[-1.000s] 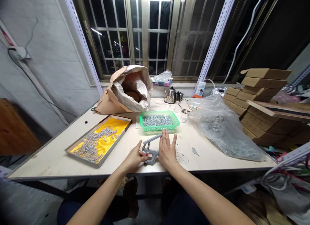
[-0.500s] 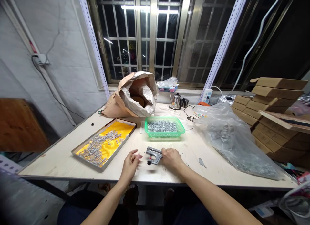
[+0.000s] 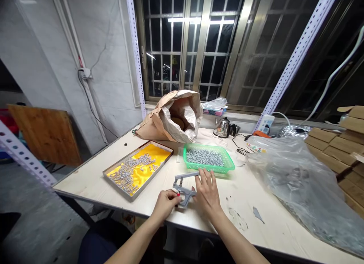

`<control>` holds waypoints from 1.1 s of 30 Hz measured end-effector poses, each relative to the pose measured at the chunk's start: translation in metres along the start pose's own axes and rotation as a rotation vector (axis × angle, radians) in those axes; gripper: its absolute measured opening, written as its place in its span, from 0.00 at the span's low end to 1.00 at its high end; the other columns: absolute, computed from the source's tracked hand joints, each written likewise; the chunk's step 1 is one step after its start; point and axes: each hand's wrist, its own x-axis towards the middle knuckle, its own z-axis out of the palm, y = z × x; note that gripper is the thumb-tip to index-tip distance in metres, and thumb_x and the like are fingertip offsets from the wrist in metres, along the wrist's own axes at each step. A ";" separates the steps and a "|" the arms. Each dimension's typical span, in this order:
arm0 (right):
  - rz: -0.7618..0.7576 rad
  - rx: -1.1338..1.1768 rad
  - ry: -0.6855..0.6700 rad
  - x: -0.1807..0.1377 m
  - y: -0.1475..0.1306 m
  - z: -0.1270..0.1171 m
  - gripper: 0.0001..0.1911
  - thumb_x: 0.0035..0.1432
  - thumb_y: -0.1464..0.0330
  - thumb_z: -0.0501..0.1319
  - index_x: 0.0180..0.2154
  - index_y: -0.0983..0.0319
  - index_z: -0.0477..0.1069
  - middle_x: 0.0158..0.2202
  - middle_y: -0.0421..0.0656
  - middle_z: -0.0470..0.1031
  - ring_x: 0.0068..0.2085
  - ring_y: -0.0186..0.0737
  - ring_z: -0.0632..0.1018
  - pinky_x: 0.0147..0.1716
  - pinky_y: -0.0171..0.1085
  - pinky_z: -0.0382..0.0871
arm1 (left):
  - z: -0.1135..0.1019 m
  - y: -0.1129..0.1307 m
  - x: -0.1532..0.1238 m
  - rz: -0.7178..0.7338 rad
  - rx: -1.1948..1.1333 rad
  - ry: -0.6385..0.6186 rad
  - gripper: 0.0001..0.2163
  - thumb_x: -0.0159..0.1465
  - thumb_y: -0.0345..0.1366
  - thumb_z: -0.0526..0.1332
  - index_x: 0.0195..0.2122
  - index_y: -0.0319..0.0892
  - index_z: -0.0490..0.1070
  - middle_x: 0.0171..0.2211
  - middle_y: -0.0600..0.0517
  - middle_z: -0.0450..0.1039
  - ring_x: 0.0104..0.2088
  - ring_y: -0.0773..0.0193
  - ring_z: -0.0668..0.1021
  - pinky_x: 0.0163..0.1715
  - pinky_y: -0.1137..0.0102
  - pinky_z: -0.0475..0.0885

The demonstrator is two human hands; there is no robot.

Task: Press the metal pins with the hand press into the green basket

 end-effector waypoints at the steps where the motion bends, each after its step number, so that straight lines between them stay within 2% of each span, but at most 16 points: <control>1: 0.035 -0.004 -0.007 -0.004 0.000 0.002 0.19 0.49 0.66 0.59 0.43 0.68 0.70 0.53 0.55 0.67 0.57 0.52 0.61 0.60 0.52 0.43 | 0.001 0.001 0.000 -0.012 -0.033 0.006 0.06 0.48 0.32 0.62 0.17 0.38 0.73 0.21 0.51 0.71 0.26 0.64 0.73 0.30 0.71 0.64; 4: 0.096 -0.024 -0.043 -0.021 0.001 0.009 0.22 0.46 0.65 0.59 0.43 0.71 0.70 0.52 0.59 0.67 0.56 0.55 0.63 0.60 0.55 0.43 | 0.010 0.004 0.000 -0.032 -0.105 0.049 0.05 0.47 0.29 0.61 0.17 0.38 0.73 0.20 0.52 0.70 0.25 0.65 0.73 0.29 0.71 0.65; 8: 0.202 -0.070 -0.035 -0.041 0.006 0.019 0.24 0.47 0.64 0.56 0.45 0.72 0.68 0.55 0.60 0.63 0.57 0.58 0.60 0.59 0.58 0.41 | 0.023 0.008 -0.001 -0.005 -0.043 0.098 0.06 0.46 0.26 0.60 0.15 0.39 0.72 0.19 0.52 0.69 0.25 0.65 0.72 0.29 0.71 0.64; 11: 0.311 -0.081 -0.072 -0.049 0.013 0.028 0.27 0.45 0.63 0.55 0.46 0.71 0.67 0.57 0.60 0.60 0.58 0.59 0.59 0.58 0.58 0.42 | 0.017 0.014 0.003 0.036 -0.009 0.133 0.07 0.47 0.27 0.60 0.15 0.39 0.72 0.19 0.53 0.69 0.25 0.65 0.72 0.29 0.71 0.64; 14: 0.400 -0.077 -0.103 -0.052 0.020 0.036 0.27 0.44 0.63 0.55 0.45 0.72 0.68 0.56 0.61 0.60 0.57 0.61 0.60 0.57 0.58 0.47 | 0.000 0.029 0.019 0.083 -0.012 0.169 0.09 0.51 0.33 0.61 0.15 0.39 0.71 0.19 0.52 0.70 0.26 0.64 0.73 0.30 0.71 0.65; 17: 0.394 -0.051 -0.118 -0.052 0.019 0.040 0.27 0.45 0.63 0.54 0.46 0.72 0.68 0.56 0.61 0.61 0.57 0.61 0.60 0.57 0.57 0.48 | -0.003 0.062 0.054 0.117 0.074 0.176 0.11 0.53 0.36 0.60 0.17 0.38 0.71 0.19 0.51 0.71 0.26 0.62 0.74 0.29 0.71 0.65; 19: 0.367 -0.037 -0.129 -0.052 0.017 0.041 0.27 0.46 0.62 0.54 0.46 0.72 0.68 0.56 0.60 0.60 0.57 0.61 0.60 0.57 0.56 0.48 | 0.007 0.088 0.082 0.195 0.172 0.172 0.09 0.56 0.36 0.59 0.23 0.37 0.74 0.24 0.49 0.75 0.30 0.61 0.75 0.33 0.70 0.67; 21: 0.354 -0.035 -0.139 -0.054 0.017 0.041 0.27 0.46 0.61 0.54 0.45 0.72 0.68 0.56 0.61 0.60 0.57 0.61 0.59 0.56 0.57 0.48 | 0.019 0.106 0.106 0.230 0.282 0.144 0.10 0.55 0.37 0.62 0.34 0.36 0.76 0.34 0.44 0.77 0.38 0.57 0.76 0.39 0.68 0.67; 24: 0.355 -0.040 -0.145 -0.058 0.023 0.041 0.27 0.46 0.60 0.54 0.45 0.72 0.69 0.55 0.62 0.60 0.56 0.62 0.60 0.55 0.57 0.50 | 0.023 0.109 0.116 0.245 0.373 0.058 0.19 0.55 0.39 0.63 0.46 0.34 0.73 0.44 0.39 0.75 0.42 0.54 0.76 0.44 0.65 0.67; 26: 0.352 -0.033 -0.151 -0.060 0.026 0.041 0.28 0.45 0.60 0.54 0.45 0.73 0.68 0.55 0.62 0.60 0.56 0.62 0.60 0.54 0.56 0.52 | 0.005 0.095 0.106 0.281 0.459 0.004 0.16 0.58 0.39 0.61 0.44 0.34 0.74 0.44 0.40 0.75 0.42 0.55 0.76 0.44 0.66 0.68; 28: 0.343 -0.015 -0.156 -0.060 0.026 0.042 0.29 0.45 0.59 0.54 0.45 0.73 0.68 0.56 0.62 0.60 0.57 0.61 0.59 0.55 0.56 0.52 | -0.031 0.078 0.089 0.272 0.627 0.015 0.12 0.59 0.36 0.58 0.39 0.36 0.76 0.41 0.41 0.76 0.42 0.55 0.76 0.45 0.66 0.67; 31: 0.319 0.016 -0.156 -0.059 0.022 0.042 0.29 0.44 0.57 0.53 0.44 0.71 0.69 0.56 0.60 0.60 0.57 0.61 0.59 0.56 0.56 0.51 | -0.102 0.059 0.067 0.114 0.991 0.094 0.11 0.60 0.30 0.54 0.35 0.37 0.76 0.38 0.40 0.77 0.42 0.54 0.76 0.44 0.65 0.68; 33: 0.304 0.036 -0.155 -0.059 0.020 0.043 0.28 0.44 0.57 0.53 0.43 0.69 0.69 0.56 0.59 0.61 0.57 0.61 0.59 0.56 0.56 0.50 | -0.142 0.052 0.059 -0.030 1.193 0.056 0.11 0.58 0.27 0.53 0.34 0.35 0.76 0.37 0.37 0.76 0.41 0.51 0.77 0.41 0.63 0.69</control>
